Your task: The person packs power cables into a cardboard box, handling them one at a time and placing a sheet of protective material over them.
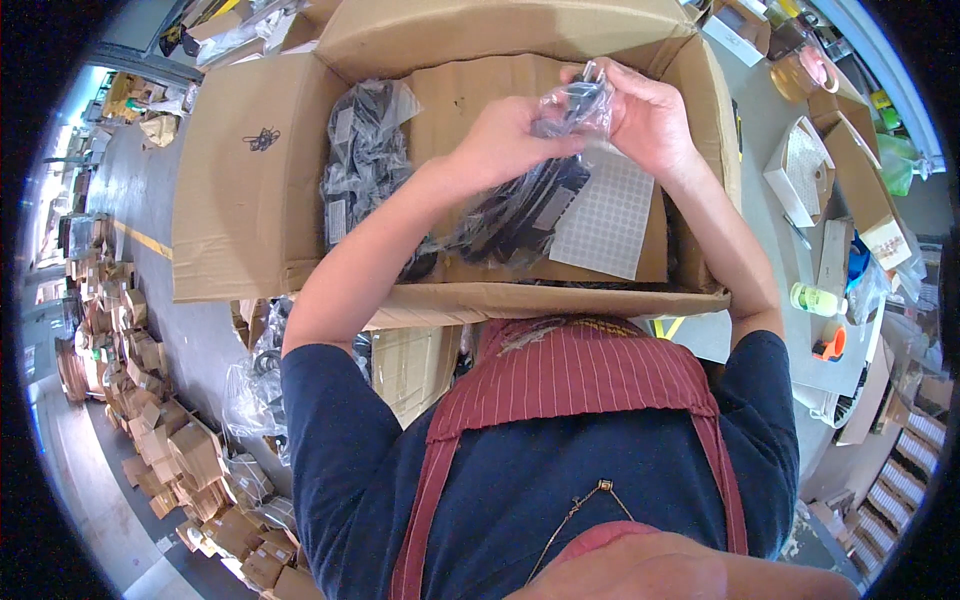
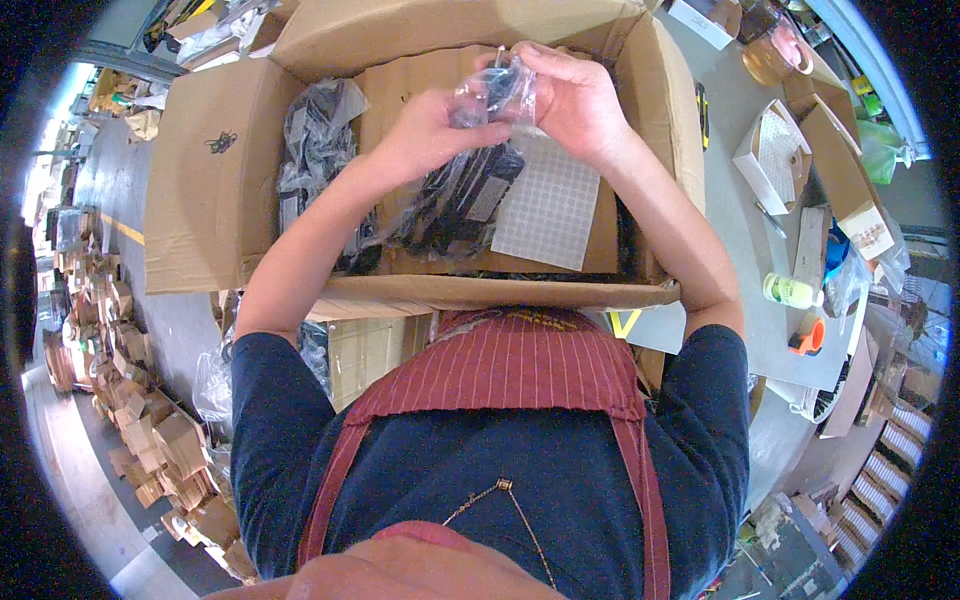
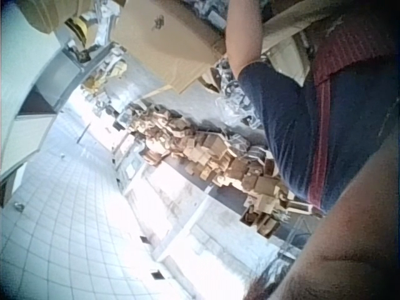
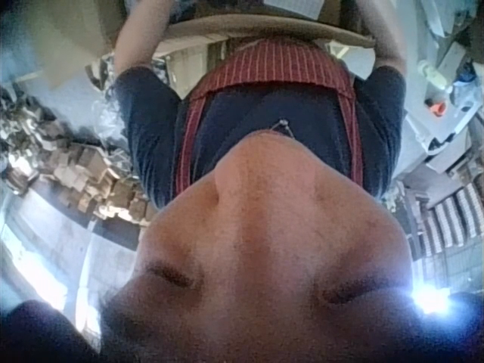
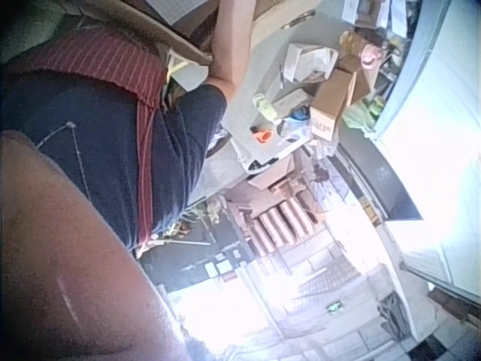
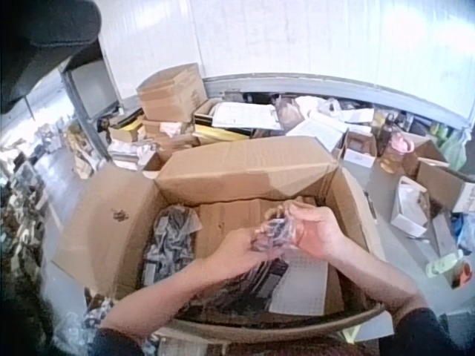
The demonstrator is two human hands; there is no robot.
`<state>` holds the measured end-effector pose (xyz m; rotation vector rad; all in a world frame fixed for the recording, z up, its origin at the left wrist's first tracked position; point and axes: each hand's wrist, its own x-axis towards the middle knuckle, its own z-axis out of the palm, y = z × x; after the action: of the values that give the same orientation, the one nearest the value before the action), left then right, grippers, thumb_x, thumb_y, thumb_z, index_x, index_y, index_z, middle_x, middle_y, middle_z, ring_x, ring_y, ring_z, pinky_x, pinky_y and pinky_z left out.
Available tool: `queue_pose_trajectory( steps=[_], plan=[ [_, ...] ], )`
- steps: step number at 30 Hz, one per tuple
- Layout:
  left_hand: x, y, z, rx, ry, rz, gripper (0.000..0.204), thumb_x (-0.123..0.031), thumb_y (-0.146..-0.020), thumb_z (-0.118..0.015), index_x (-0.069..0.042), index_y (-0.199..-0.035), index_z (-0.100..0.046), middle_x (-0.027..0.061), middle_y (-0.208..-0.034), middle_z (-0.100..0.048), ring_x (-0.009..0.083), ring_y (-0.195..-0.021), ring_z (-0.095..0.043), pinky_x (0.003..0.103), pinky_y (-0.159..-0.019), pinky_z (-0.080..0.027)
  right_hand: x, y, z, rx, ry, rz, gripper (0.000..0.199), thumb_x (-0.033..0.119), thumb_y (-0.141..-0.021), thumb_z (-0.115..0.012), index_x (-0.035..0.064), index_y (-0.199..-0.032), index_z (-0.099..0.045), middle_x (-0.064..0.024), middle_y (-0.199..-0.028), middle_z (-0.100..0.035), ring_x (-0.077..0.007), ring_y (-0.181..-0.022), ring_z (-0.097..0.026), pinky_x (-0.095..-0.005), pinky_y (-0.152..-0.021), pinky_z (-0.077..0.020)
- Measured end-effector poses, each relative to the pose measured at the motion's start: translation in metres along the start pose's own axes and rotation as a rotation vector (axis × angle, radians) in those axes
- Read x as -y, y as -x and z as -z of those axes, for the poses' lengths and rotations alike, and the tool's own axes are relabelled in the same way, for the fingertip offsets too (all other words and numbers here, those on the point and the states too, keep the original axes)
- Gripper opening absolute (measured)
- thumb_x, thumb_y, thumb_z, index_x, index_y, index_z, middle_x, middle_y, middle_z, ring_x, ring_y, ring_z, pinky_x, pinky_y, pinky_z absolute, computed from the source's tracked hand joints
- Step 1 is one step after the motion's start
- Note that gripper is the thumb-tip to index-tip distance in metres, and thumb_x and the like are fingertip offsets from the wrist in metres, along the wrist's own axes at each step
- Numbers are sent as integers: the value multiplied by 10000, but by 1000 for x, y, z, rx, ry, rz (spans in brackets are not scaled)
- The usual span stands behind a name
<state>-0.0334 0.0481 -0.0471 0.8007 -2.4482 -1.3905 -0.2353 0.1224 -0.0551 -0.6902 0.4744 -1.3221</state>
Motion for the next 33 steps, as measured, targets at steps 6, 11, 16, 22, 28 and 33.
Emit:
queue_pose_trajectory(
  steps=[6,11,16,22,28,33],
  plan=[
    [-9,2,-2,-237,116,-135,333,-332,-833,-738,-39,-991,-715,67,-735,-674,145,-640,-601,316,-648,-494,5,-2,16,-227,-22,133,207,179,-916,-554,-2,-1000,-611,-146,-1062,-648,-262,-993,-620,-419,-936,-479],
    [-62,33,39,-571,575,-132,315,-251,-876,-700,3,-1063,-695,79,-901,-708,145,-817,-659,290,-728,-523,18,-3,48,-234,-97,150,160,129,-884,-574,-16,-947,-595,-126,-966,-644,-255,-917,-604,-403,-899,-481],
    [-75,105,143,-668,913,-538,294,-190,-948,-594,32,-1141,-602,122,-1002,-671,218,-906,-659,385,-783,-561,14,-6,39,-229,-108,73,138,119,-876,-588,-1,-943,-601,-127,-976,-645,-236,-851,-584,-383,-850,-482],
    [-122,203,158,-900,847,-521,316,-191,-965,-565,47,-1172,-586,149,-1071,-657,243,-913,-666,354,-813,-550,15,-4,48,-172,-28,-30,153,128,-875,-608,4,-964,-625,-124,-979,-670,-194,-848,-575,-345,-845,-453],
    [-108,268,138,-1509,698,-161,233,-200,-948,-620,12,-1037,-655,72,-973,-677,158,-856,-639,279,-732,-503,12,-3,43,-83,115,-137,190,156,-888,-605,14,-1013,-626,-90,-1025,-649,-166,-879,-550,-326,-837,-430],
    [-71,394,165,-1702,587,-144,303,-202,-984,-541,27,-1172,-604,159,-1141,-643,293,-1009,-630,420,-854,-519,10,0,30,-76,168,-158,222,160,-901,-591,4,-1060,-600,-68,-1001,-610,-160,-833,-509,-311,-811,-409]
  ],
)
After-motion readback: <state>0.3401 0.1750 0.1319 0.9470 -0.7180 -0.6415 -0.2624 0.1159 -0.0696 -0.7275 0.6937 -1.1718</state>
